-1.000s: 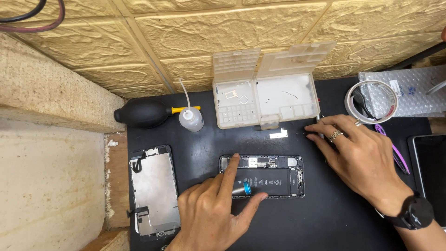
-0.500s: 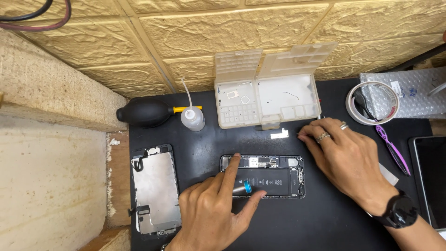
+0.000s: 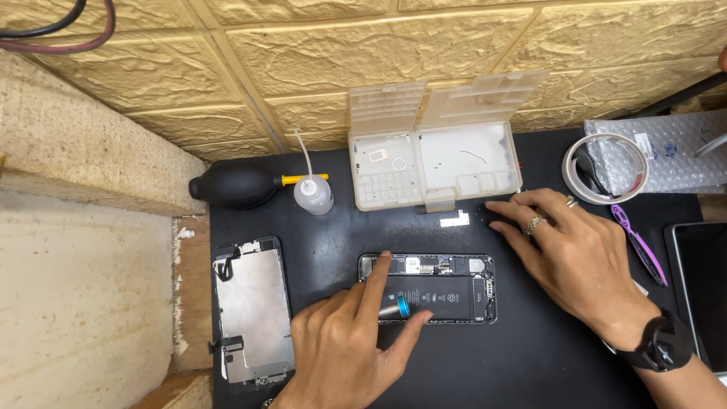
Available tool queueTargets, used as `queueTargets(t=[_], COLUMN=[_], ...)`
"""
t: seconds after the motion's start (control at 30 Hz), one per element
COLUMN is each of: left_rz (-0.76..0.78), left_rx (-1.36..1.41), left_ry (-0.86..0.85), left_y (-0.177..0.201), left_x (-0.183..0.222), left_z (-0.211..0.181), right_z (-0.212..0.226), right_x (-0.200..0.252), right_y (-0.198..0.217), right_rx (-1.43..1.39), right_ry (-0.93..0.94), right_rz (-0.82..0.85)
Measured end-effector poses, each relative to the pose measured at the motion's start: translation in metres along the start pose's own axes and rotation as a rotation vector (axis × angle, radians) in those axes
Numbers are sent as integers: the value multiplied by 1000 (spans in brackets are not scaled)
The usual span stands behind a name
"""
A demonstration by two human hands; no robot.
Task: Removing a battery from a smartphone using a precision screwdriver and prying tools at a repair station.
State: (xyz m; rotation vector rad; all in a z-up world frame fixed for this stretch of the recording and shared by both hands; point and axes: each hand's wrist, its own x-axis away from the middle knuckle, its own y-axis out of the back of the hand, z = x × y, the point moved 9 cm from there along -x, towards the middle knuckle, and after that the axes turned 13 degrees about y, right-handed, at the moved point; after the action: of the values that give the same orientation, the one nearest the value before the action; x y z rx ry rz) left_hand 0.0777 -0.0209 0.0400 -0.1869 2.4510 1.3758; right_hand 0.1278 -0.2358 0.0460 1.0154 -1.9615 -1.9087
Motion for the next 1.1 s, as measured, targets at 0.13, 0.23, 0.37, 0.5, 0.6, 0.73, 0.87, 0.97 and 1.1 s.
queueTargets(t=[0.13, 0.23, 0.37, 0.5, 0.6, 0.73, 0.87, 0.97, 1.1], left_rz=[-3, 17, 7, 8, 6, 11, 8, 5, 2], left_rx=[-1, 1, -4, 5, 0, -4, -6, -7, -6], left_ry=[-4, 2, -3, -1, -2, -2, -1, -4, -6], left_y=[0, -2, -1, -1, -1, -2, -2, -1, 0], left_x=[0, 0, -1, -1, 0, -1, -1, 0, -1], left_z=[1, 1, 0, 1, 1, 1, 1, 0, 0], right_z=[3, 5, 6, 3, 4, 8, 6, 3, 1], right_x=[0, 2, 3, 2, 2, 2, 2, 2, 0], right_y=[-4, -7, -7, -4, -4, -6, -4, -4, -4], right_rx=[17, 2, -36, -43, -32, -57, -35, -21, 18], right_ry=[20, 40, 35, 17, 20, 45, 36, 17, 5], right_rz=[-26, -26, -17, -32, -34, -13, -29, -41, -50])
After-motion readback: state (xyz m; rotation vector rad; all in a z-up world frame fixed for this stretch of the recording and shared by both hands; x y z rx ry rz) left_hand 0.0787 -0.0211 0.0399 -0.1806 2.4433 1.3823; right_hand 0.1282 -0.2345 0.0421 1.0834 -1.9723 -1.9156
